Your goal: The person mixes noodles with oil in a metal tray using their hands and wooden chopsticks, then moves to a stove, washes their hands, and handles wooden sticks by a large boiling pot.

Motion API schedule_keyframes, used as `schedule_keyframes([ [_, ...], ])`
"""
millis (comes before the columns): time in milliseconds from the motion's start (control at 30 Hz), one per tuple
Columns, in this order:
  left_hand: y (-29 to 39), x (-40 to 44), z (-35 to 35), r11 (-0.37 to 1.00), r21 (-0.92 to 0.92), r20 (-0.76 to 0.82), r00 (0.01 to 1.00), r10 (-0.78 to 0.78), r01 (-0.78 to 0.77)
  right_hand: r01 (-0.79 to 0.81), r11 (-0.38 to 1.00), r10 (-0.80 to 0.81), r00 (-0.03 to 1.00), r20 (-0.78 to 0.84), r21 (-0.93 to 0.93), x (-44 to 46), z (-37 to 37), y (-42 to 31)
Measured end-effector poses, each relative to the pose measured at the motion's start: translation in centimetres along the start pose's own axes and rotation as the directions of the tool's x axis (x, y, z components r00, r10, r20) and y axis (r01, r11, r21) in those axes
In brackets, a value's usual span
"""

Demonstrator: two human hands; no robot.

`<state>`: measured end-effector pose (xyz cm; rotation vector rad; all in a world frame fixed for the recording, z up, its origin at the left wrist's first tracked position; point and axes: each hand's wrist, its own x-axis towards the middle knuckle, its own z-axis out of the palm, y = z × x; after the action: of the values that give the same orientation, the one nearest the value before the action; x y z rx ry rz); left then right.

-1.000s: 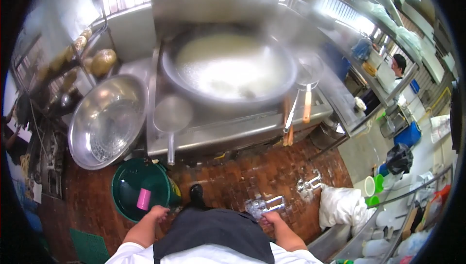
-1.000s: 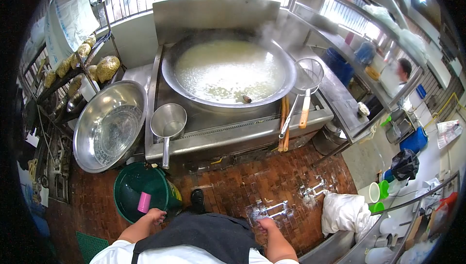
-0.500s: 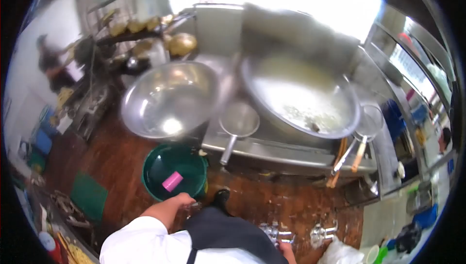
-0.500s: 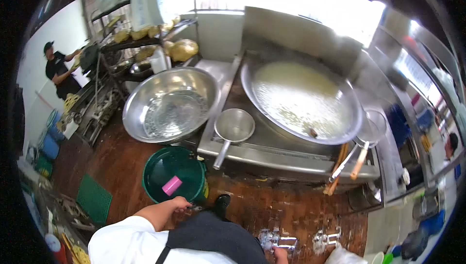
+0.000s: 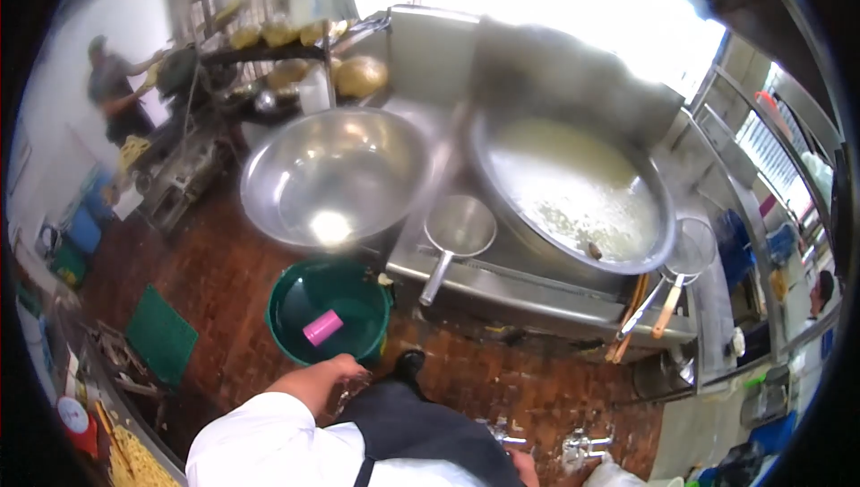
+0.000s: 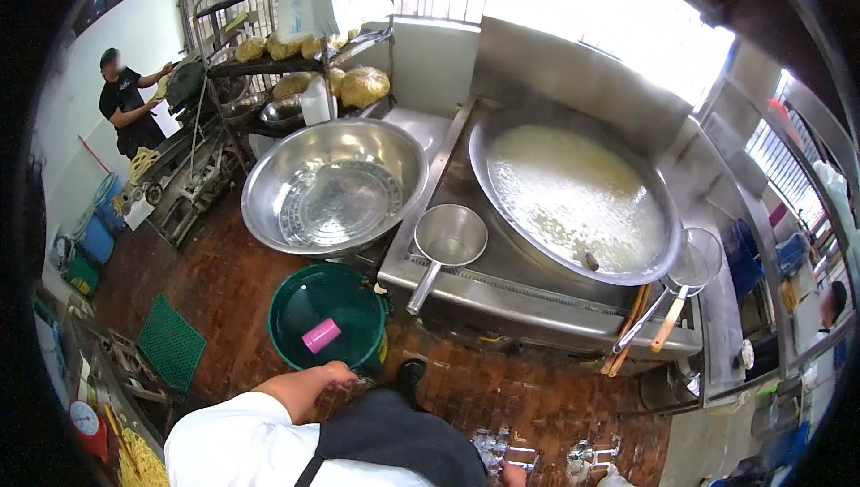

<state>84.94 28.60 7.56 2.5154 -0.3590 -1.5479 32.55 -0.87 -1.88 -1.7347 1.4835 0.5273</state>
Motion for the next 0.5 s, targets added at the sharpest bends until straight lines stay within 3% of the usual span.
schedule_keyframes([
  [67,-0.3,0.1,-0.3,0.998,0.034,0.063,0.997,0.05,-0.052,-0.081,0.996,0.081,0.997,0.011,-0.024,2.0,0.9,1.4],
  [100,-0.6,0.6,-0.1,0.997,0.048,0.072,0.996,0.055,-0.058,-0.142,0.984,0.137,0.989,0.056,0.104,-7.1,-2.8,-6.1],
  [200,-1.3,1.7,0.4,0.998,0.056,0.071,0.997,0.014,-0.018,-0.208,0.939,0.209,0.977,0.026,0.274,-2.9,0.3,-2.7],
  [233,-1.3,1.4,0.4,0.999,0.045,0.09,0.996,0.006,-0.01,-0.17,0.979,0.171,0.985,0.005,0.115,-5.3,-1.5,-4.8],
  [267,-1.3,1.5,0.2,0.999,0.033,0.109,0.994,-0.001,-0.002,-0.115,0.991,0.117,0.993,-0.03,0.074,-3.6,-0.3,-3.6],
  [333,-2.0,2.5,0.6,1.0,0.011,0.124,0.992,0.015,-0.017,-0.183,0.979,0.178,0.982,0.062,0.088,-2.9,-0.1,-2.9],
  [400,-1.4,0.9,0.3,0.999,0.003,0.086,0.996,-0.039,0.039,-0.128,0.957,0.145,0.988,-0.048,0.259,0.1,2.9,0.4],
  [433,-1.8,1.5,0.5,1.0,-0.011,0.084,0.996,-0.027,0.028,-0.193,0.936,0.209,0.978,-0.022,0.296,-0.6,2.7,-0.1],
  [500,-1.9,1.8,0.4,0.999,-0.024,0.09,0.995,-0.03,0.033,-0.18,0.953,0.186,0.982,-0.002,0.242,-2.3,1.2,-1.6],
])
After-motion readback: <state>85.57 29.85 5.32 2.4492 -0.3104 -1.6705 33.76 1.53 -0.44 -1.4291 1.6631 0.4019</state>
